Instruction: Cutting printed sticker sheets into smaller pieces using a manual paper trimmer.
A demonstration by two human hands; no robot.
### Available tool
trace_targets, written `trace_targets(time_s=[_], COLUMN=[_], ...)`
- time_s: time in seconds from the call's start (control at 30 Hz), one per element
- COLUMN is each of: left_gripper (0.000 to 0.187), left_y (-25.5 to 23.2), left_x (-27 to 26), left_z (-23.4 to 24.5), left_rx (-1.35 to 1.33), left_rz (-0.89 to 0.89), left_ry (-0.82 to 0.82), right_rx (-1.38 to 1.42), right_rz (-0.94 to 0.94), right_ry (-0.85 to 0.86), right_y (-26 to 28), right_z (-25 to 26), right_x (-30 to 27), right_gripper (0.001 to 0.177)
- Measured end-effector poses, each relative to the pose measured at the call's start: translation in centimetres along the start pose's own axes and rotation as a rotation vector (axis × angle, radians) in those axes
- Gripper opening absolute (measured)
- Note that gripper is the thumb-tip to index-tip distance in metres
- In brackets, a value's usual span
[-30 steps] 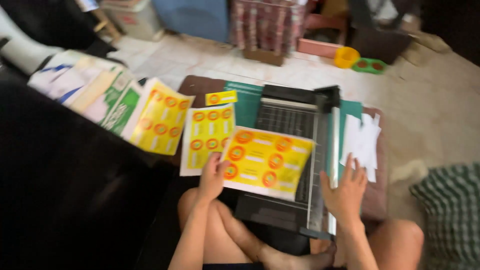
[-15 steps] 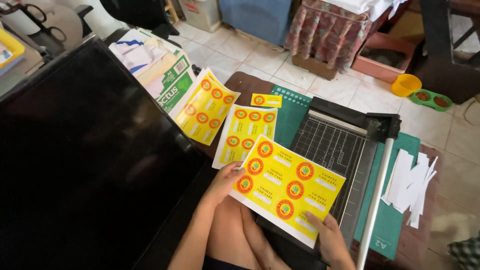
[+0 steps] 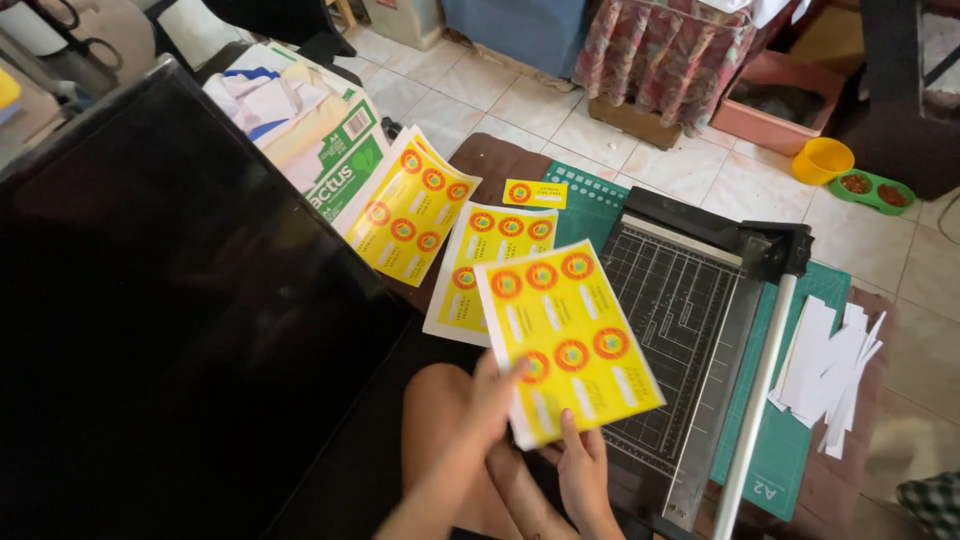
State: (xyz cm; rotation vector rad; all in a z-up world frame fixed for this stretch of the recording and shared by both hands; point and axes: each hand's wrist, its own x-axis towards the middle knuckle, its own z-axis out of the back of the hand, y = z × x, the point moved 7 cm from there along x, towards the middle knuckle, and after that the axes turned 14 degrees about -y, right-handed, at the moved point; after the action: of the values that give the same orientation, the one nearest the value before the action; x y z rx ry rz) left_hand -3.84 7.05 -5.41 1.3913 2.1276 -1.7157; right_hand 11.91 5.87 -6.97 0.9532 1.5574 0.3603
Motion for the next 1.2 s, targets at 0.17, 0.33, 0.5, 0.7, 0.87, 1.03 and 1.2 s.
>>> trace_targets(time_s=[0.17,0.33,0.5,0.7,0.87,1.03,1.2], left_gripper=[0.068,0.078,0.043,0.024,0.079,0.078,0.081], left_y=[-10.6,-27.7,-34.8,-17.6,-6.2,-4.4,-8.0], left_x=[17.8,25.7,23.0,26.7,9.6,9.4,7.4], left_z=[3.2,0.8,-2.0,-4.3,-8.0,-8.6,-9.6], left_rx=[0.51,1.171,1.68,1.781,1.501,1.653,1.564], left_rz=[-0.48,-0.793,-0.968,-1.783,-1.103,-1.056,-0.833], left_ry=[0.014,-0.086,-0.384,-0.46,0.144,0.013,0.131], right_rx=[-0.264,-0.418,-0.498,-0.637,-0.732,-0.799,-0.879], right_rz=[-0.013,-0.032,0.035,0.126,0.205,0.346,0.488], right_ry=[0.13,0.127,0.107,0.149,0.217,0.234,0.258], right_y=[2.4,2.9,3.2,3.7,5.3,3.3,4.1], right_z=[0.5,3.3,5.7,5.2,2.1,2.9,2.3], right_x=[-1.9,-1.3,0.0,0.5,-0.2,2.0,0.9], right_gripper=[0.044,0.039,0.035,0.035,0.034,0.031,0.03])
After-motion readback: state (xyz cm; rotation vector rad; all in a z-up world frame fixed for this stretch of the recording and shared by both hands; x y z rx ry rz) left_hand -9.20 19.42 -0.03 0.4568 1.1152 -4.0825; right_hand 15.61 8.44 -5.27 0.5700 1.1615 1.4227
